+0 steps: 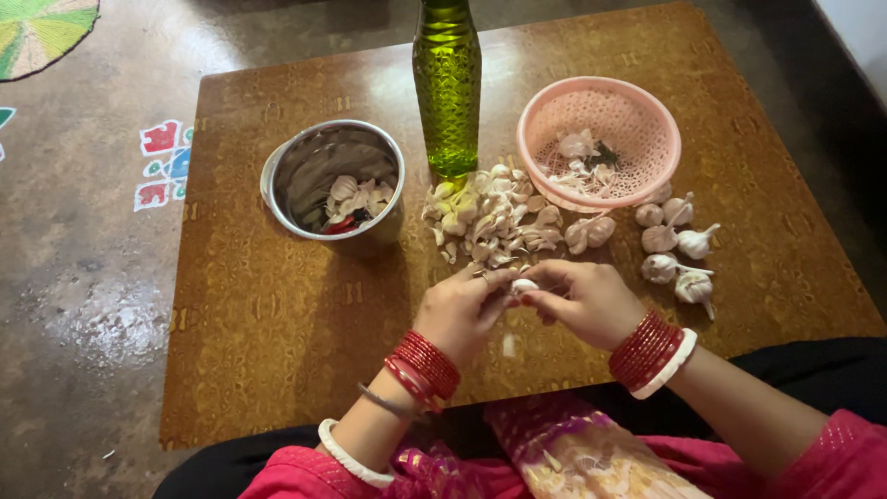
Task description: The person peels garlic cloves by hand, separating the skins and placing the peeled cloves into a metal bowl on a wooden table.
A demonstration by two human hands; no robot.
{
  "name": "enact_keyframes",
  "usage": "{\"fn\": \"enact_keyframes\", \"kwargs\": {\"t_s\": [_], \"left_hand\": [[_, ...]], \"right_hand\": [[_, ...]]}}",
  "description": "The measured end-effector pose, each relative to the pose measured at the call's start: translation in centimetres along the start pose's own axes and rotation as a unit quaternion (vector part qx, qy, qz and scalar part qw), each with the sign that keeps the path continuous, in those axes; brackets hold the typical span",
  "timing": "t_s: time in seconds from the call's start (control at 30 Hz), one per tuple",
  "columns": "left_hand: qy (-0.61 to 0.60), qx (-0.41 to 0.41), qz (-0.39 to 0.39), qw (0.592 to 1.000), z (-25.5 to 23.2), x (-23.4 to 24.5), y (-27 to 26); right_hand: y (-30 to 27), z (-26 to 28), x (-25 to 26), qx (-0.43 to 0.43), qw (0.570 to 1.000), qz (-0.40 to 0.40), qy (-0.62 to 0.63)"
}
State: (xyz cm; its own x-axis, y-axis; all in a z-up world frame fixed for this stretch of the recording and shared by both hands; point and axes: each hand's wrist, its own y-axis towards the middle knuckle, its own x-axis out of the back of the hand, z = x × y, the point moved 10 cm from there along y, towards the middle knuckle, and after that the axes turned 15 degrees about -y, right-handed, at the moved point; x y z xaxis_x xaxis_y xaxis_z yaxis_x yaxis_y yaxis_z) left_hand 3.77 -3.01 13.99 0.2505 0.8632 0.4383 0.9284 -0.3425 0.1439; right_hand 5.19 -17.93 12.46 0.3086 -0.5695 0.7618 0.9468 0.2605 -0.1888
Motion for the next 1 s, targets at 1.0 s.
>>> {"fn": "enact_keyframes", "kwargs": {"t_s": [1.0], "left_hand": [[-0.346,0.138,-0.01,0.928,6.0,-3.1,-0.5]], "right_hand": [[-0.7,-0.5,-2.7,-0.002,0.909,0.214,0.357]]}}
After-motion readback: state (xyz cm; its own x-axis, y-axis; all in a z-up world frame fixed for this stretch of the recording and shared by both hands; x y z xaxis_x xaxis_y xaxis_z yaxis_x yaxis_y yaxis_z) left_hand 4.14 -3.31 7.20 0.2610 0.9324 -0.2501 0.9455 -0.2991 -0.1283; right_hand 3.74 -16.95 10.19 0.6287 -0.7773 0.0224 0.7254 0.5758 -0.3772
